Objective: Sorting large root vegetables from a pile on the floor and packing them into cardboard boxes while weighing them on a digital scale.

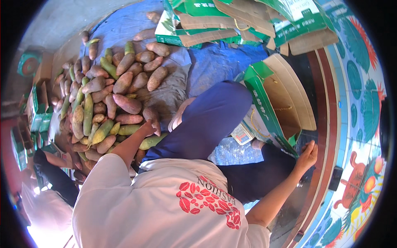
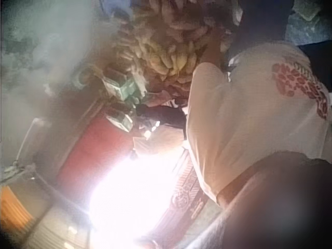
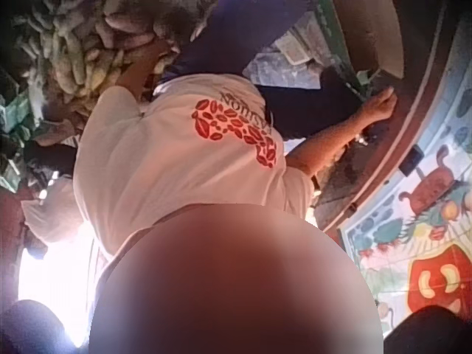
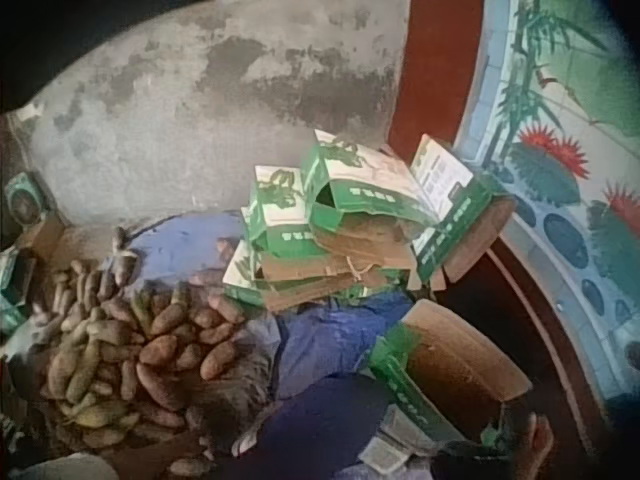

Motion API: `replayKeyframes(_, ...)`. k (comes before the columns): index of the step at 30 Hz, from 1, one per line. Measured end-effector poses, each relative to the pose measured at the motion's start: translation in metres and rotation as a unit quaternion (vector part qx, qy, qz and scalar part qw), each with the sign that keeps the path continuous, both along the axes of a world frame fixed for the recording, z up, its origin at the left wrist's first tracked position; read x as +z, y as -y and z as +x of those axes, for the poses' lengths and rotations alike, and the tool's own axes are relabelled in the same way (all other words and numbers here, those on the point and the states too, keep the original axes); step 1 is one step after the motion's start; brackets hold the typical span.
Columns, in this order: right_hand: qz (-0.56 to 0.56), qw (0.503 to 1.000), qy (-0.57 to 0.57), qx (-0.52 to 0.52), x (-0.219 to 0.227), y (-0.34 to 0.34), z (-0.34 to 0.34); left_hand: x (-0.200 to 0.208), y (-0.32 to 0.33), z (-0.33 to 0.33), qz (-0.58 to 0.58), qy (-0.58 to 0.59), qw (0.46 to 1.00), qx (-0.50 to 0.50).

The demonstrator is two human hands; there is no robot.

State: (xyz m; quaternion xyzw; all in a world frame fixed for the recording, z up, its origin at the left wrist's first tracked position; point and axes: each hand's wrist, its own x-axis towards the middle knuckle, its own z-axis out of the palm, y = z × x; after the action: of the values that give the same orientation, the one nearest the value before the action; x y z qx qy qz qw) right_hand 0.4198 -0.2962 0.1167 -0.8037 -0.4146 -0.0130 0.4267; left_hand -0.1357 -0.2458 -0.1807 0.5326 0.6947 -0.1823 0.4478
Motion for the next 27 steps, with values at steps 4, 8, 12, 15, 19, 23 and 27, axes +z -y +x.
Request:
replayKeyframes(4,0.012,1.000,-0.016,0.006,-0.005,-0.001,0.006,-0.056,0.009,-0.027,-0.004,0.020,1.000,0.001)
replayKeyframes(8,0.018,1.000,0.012,-0.017,0.000,0.019,0.011,-0.056,-0.003,-0.001,-0.004,0.040,0.997,-0.060)
replayKeyframes(12,0.032,0.999,-0.011,0.001,-0.002,0.002,0.005,-0.119,0.008,-0.072,0.047,0.048,0.987,-0.147)
replayKeyframes(15,0.046,0.999,-0.009,-0.008,0.001,0.003,0.006,-0.131,-0.001,-0.081,0.025,0.098,0.991,-0.082)
replayKeyframes(19,0.083,0.995,-0.044,0.023,-0.006,-0.005,0.006,-0.107,-0.007,-0.092,0.002,0.165,0.986,0.036)
replayKeyframes(23,0.078,0.997,-0.018,0.017,0.000,0.010,0.012,-0.019,-0.004,-0.029,0.036,0.104,0.994,-0.003)
replayKeyframes(27,0.061,0.997,-0.029,0.030,-0.011,0.007,0.016,0.042,0.007,-0.021,0.079,0.027,0.967,-0.241)
